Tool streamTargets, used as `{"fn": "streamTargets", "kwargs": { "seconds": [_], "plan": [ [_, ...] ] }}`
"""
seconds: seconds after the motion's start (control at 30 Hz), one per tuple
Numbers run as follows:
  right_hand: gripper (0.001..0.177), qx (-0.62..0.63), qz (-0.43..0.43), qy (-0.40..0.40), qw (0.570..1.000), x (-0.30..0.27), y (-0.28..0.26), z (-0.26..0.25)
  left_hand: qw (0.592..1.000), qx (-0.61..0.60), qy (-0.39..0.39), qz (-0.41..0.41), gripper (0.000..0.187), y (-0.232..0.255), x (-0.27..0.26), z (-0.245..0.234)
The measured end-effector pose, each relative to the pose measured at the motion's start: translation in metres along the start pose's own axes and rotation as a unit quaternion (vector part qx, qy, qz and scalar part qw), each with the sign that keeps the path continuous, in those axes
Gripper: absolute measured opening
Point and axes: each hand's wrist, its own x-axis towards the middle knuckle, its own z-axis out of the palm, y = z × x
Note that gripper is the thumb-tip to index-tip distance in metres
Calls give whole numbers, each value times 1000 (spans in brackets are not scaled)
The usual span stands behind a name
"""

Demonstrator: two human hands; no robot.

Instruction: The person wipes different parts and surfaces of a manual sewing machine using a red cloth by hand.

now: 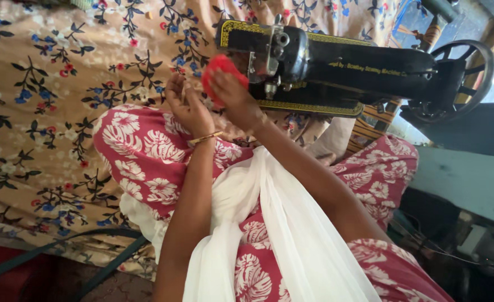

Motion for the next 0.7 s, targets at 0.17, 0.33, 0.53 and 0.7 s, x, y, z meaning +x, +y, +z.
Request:
{"fn": "streamTargets", "kwargs": {
  "seconds": [0.17,0.33,0.53,0.7],
  "plan": [
    [44,-35,-31,3,999,-74,12,-42,998,55,-20,6,35,3,-3,-1],
    [38,-185,133,-88,970,-109,60,-69,990,127,-52,23,35,7,-7,-3],
    [54,-217,297,-11,930,-53,115,-102,971,202,-103,78,35,12,-14,-2],
    [66,-162,384,-93,904,-40,110,-109,935,301,-104,158,40,51,-33,6]
  ]
}}
